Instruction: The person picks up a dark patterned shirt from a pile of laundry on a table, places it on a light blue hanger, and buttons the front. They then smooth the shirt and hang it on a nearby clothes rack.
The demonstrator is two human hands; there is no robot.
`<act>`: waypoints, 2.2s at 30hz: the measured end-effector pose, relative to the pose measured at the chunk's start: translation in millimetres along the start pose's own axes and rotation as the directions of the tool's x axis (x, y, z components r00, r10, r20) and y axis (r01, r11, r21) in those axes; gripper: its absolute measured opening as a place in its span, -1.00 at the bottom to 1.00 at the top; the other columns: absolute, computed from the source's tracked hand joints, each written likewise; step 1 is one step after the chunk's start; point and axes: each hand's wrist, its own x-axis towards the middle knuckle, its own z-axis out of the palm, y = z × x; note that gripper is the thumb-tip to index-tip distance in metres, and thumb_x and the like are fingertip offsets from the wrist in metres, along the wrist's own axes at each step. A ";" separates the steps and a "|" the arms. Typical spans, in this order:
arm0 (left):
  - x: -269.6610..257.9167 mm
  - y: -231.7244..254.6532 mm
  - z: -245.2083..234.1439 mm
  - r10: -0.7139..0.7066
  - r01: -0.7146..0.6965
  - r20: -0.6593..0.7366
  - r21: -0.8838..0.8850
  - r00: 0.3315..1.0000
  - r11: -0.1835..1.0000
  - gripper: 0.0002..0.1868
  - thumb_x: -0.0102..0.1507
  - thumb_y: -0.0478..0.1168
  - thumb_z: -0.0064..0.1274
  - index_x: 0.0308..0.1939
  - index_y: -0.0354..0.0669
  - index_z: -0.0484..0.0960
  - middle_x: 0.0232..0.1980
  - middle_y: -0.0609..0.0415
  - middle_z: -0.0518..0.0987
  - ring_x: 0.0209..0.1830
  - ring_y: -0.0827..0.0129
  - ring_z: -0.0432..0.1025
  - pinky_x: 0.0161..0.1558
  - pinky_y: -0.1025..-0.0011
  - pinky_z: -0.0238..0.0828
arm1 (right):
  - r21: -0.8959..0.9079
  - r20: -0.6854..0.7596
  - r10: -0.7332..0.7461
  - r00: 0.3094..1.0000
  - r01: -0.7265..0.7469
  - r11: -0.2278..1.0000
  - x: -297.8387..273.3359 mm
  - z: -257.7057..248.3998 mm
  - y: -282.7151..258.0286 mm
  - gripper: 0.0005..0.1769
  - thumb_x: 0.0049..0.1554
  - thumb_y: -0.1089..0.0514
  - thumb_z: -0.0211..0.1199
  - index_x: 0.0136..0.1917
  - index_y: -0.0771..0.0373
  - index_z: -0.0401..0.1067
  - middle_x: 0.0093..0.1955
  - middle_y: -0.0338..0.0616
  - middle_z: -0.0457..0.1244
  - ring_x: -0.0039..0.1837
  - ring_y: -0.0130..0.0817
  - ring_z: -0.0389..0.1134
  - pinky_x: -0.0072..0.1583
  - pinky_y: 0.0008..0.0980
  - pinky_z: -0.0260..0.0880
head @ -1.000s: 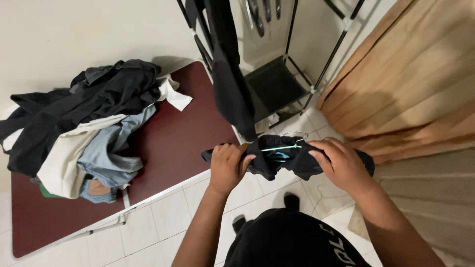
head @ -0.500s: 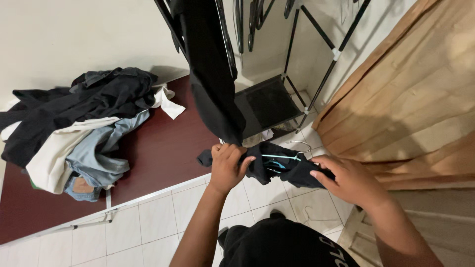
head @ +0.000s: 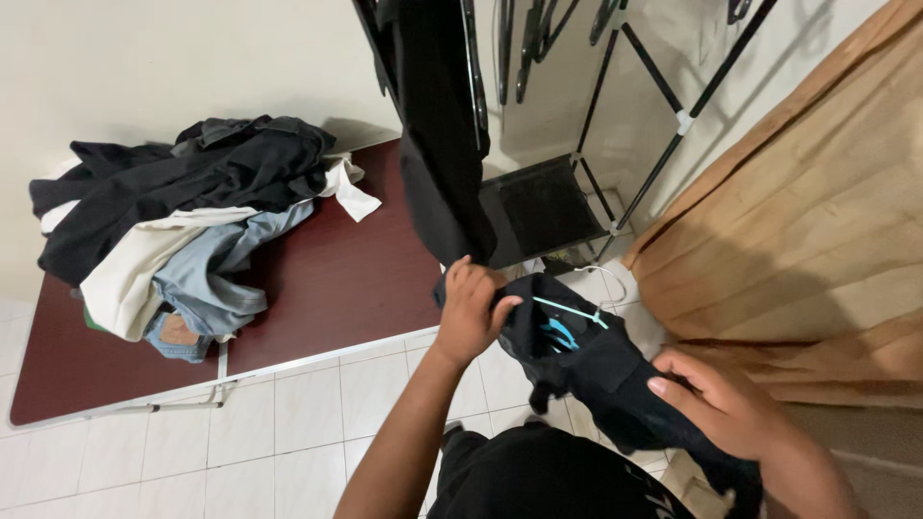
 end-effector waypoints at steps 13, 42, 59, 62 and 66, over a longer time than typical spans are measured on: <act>26.2 28.1 9.7 -0.165 0.160 -0.044 -0.090 0.985 0.983 -0.61 0.33 -0.13 0.17 0.19 -0.19 0.53 0.30 -0.19 0.48 0.33 -0.12 0.35 0.36 0.11 0.26 | -0.007 -0.224 0.106 0.969 -0.111 0.994 -23.6 29.0 -34.1 -0.76 0.19 0.03 0.15 -0.11 0.23 0.49 -0.43 -0.23 0.23 -0.34 -0.48 0.15 -0.25 -0.42 0.24; -0.5 32.2 -19.7 -0.424 0.465 0.190 -0.346 0.885 0.815 -0.29 0.40 -0.15 -0.01 0.59 -0.24 0.12 0.47 -0.31 0.39 0.46 -0.10 0.33 0.39 0.21 0.27 | -0.094 -0.440 -0.247 0.863 0.229 0.969 70.0 96.1 -108.9 -0.75 0.27 0.07 0.12 -0.01 0.33 0.39 -0.32 -0.12 0.30 -0.30 -0.39 0.30 -0.22 -0.37 0.29; -35.1 -9.9 -29.8 -0.616 0.623 0.158 -0.382 0.772 0.683 -0.35 0.41 -0.12 -0.07 0.57 -0.15 0.16 0.32 -0.29 0.53 0.25 0.05 0.53 0.24 0.24 0.42 | -0.070 -0.539 -0.249 0.805 0.252 0.965 110.3 109.2 -129.9 -0.76 0.31 0.09 0.13 0.03 0.36 0.36 -0.37 -0.19 0.20 -0.34 -0.46 0.17 -0.26 -0.40 0.20; -38.8 -13.2 -31.9 -0.598 0.612 0.169 -0.373 0.784 0.697 -0.34 0.42 -0.09 -0.04 0.57 -0.15 0.16 0.26 -0.29 0.58 0.25 0.05 0.53 0.26 0.23 0.40 | -0.128 -0.587 -0.325 0.741 0.312 0.941 117.3 107.1 -127.8 -0.77 0.37 0.10 0.12 0.05 0.35 0.34 -0.24 -0.18 0.23 -0.21 -0.47 0.22 -0.15 -0.42 0.26; -38.3 -13.2 -35.1 -0.622 0.659 0.225 -0.327 0.750 0.677 -0.33 0.41 -0.05 -0.03 0.57 -0.11 0.18 0.25 -0.30 0.56 0.25 0.03 0.50 0.23 0.22 0.41 | 0.006 -0.620 -0.142 0.772 0.185 0.983 117.4 101.1 -123.4 -0.77 0.34 0.09 0.12 0.04 0.33 0.34 -0.33 -0.19 0.19 -0.29 -0.48 0.18 -0.20 -0.41 0.23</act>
